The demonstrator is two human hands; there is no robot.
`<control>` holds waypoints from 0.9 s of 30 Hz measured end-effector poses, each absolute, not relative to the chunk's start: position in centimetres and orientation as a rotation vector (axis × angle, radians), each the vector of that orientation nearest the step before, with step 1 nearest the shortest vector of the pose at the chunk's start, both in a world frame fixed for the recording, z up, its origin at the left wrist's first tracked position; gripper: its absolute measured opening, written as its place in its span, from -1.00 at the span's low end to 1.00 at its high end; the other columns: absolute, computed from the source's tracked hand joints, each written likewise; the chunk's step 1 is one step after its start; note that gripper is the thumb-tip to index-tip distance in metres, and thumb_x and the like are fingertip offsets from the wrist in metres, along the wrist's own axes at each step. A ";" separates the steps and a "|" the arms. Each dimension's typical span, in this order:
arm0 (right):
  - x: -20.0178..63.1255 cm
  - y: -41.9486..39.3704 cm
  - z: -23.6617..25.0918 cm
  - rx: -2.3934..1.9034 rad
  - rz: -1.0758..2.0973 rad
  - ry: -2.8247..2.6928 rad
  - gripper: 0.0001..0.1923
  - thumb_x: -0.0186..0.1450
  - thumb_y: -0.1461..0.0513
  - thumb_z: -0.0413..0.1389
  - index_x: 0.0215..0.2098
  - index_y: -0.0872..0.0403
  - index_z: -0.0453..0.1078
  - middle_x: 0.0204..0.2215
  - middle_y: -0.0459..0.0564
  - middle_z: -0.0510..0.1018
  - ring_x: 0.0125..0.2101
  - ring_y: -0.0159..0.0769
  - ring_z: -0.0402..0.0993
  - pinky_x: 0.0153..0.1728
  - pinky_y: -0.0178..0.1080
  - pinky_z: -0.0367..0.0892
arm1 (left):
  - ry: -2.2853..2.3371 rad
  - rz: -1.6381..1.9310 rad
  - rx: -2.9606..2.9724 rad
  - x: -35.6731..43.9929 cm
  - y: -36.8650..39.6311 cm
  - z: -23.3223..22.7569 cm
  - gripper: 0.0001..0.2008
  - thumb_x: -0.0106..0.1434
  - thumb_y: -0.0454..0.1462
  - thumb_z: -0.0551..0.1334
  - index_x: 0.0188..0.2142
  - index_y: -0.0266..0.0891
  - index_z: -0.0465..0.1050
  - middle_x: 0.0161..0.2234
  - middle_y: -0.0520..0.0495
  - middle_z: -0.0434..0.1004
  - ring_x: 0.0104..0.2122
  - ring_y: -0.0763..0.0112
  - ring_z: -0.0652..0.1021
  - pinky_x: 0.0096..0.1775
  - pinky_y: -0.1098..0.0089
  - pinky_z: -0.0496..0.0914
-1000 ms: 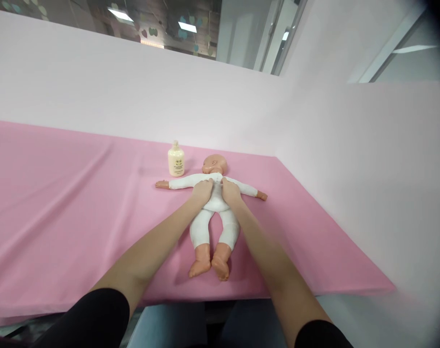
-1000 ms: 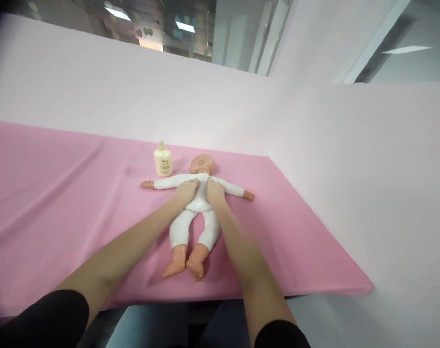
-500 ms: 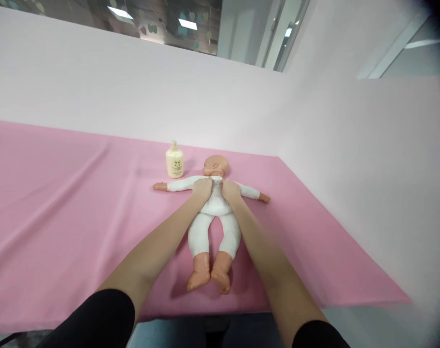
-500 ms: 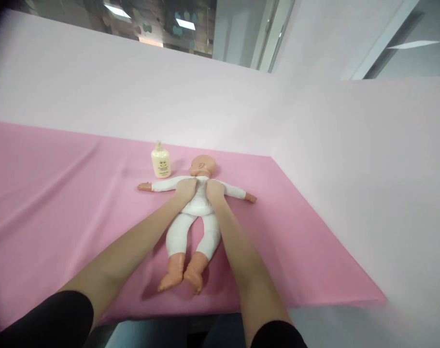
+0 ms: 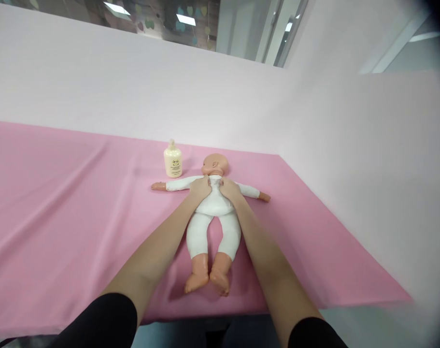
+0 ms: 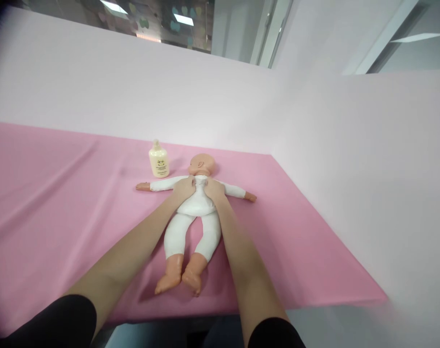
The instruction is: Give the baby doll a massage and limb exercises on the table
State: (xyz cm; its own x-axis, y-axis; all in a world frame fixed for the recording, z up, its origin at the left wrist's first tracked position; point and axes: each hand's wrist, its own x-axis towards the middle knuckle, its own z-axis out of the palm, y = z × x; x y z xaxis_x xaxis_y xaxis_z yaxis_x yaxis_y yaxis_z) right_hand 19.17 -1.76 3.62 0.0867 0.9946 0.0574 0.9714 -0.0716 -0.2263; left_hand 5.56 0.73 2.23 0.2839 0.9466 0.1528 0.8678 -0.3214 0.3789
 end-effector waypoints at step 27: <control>20.1 -1.4 1.3 -1.737 -0.136 -1.878 -0.78 0.30 0.30 -0.07 -0.19 0.12 0.38 -0.15 0.07 0.46 -0.09 -0.25 0.31 -0.03 -0.25 0.16 | 1.681 0.710 2.517 5.2 1.1 2.1 -0.74 0.32 -0.25 -0.02 -0.17 -0.27 0.39 -0.19 -0.19 0.50 -0.15 0.21 0.48 -0.16 0.30 0.29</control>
